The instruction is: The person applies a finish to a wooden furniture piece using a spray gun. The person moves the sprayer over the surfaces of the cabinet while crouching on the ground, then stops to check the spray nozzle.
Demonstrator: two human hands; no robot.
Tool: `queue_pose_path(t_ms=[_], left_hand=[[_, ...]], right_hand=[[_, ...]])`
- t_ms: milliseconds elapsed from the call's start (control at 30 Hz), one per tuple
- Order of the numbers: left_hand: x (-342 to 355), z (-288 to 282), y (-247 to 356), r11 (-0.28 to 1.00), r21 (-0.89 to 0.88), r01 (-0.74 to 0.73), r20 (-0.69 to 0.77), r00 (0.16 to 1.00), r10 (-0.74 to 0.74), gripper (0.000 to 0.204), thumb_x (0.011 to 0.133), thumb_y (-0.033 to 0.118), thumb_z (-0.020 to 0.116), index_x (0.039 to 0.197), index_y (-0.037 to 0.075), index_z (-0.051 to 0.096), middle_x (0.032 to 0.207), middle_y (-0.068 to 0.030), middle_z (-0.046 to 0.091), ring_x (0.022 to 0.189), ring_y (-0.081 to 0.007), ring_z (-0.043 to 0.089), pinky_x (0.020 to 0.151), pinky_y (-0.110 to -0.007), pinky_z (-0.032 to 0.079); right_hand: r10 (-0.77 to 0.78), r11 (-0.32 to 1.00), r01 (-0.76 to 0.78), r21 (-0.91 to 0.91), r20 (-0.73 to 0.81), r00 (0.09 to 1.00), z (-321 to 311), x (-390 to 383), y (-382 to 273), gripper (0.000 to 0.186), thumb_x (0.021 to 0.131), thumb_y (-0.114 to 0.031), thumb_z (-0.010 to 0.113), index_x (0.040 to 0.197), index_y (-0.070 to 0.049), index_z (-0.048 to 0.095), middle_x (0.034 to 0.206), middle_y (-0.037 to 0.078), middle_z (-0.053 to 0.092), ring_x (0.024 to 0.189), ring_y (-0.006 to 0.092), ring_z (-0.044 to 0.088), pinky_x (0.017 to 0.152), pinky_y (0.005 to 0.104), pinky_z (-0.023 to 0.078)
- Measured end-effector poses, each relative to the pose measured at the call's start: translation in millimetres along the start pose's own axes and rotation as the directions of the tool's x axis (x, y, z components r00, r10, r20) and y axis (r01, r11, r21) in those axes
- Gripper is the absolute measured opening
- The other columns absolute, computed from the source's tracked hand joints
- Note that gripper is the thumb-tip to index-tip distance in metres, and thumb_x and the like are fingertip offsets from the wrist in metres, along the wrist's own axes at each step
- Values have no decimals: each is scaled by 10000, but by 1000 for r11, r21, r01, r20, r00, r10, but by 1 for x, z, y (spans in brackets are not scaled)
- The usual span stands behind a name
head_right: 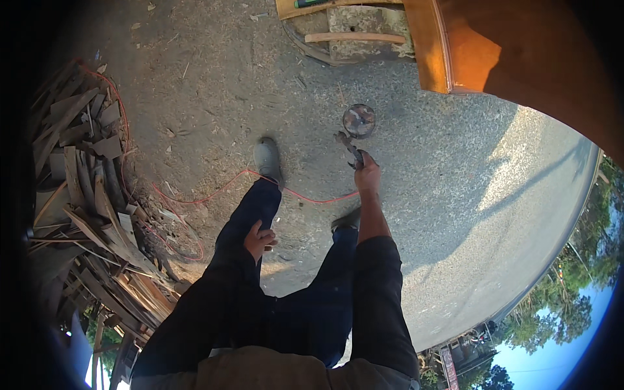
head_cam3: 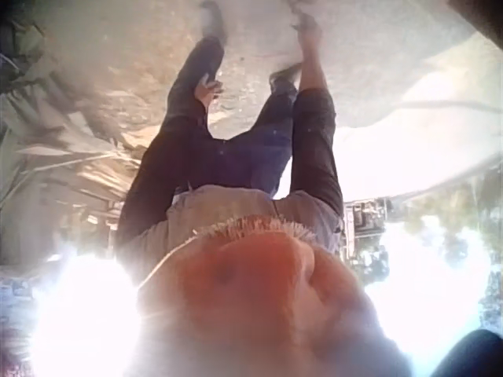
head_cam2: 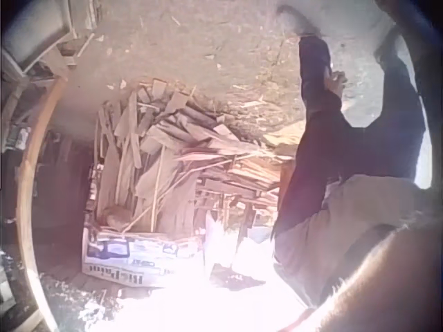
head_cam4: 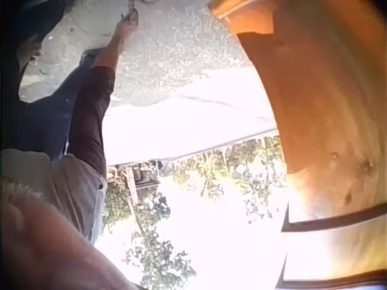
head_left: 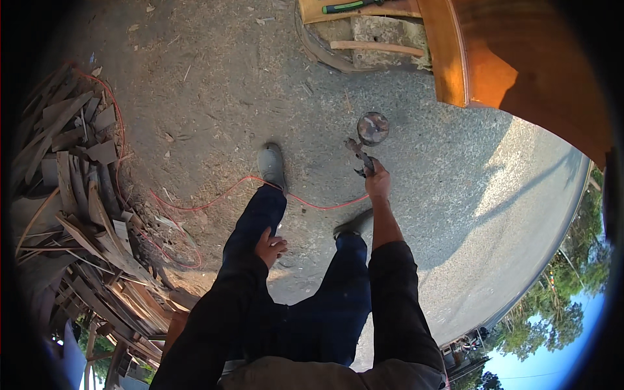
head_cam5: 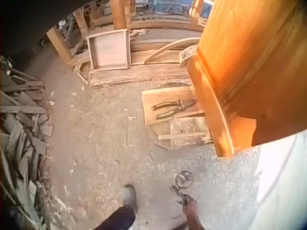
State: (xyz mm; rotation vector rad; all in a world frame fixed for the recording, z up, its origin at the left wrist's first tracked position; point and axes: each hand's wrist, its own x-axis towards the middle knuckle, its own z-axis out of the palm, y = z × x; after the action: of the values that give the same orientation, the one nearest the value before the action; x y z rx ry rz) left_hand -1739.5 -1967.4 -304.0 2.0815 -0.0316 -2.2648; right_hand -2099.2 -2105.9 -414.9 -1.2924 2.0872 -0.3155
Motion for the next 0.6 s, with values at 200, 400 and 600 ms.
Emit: queue_pose_path(t_ms=[200, 400, 600], left_hand=[[12, 73, -14, 941, 127, -315, 97, 948, 304, 765, 960, 89, 675, 1582, 8, 239, 1280, -195, 619, 970, -181, 679, 820, -306, 536], [10, 97, -4, 950, 129, -284, 83, 958, 275, 700, 974, 54, 649, 1567, 11, 278, 1247, -189, 624, 989, -174, 650, 878, -308, 544], [16, 99, -7, 950, 79, -302, 68, 953, 297, 647, 976, 35, 635, 1544, 12, 326, 1235, -173, 631, 988, -164, 649, 870, -310, 555]], right_hand=[[-60, 978, 74, -197, 78, 995, 55, 115, 39, 390, 823, -114, 733, 1212, -95, 703, 1018, 230, 723, 942, 398, 712, 817, 445, 556], [-109, 943, 129, -305, 84, 991, 75, 150, 56, 458, 815, -151, 740, 1251, -24, 678, 1046, 242, 726, 969, 398, 713, 868, 440, 565], [-75, 924, 109, -366, 106, 992, 82, 156, 49, 496, 806, -169, 744, 1274, -27, 660, 1125, 249, 711, 1024, 407, 699, 901, 455, 560]])
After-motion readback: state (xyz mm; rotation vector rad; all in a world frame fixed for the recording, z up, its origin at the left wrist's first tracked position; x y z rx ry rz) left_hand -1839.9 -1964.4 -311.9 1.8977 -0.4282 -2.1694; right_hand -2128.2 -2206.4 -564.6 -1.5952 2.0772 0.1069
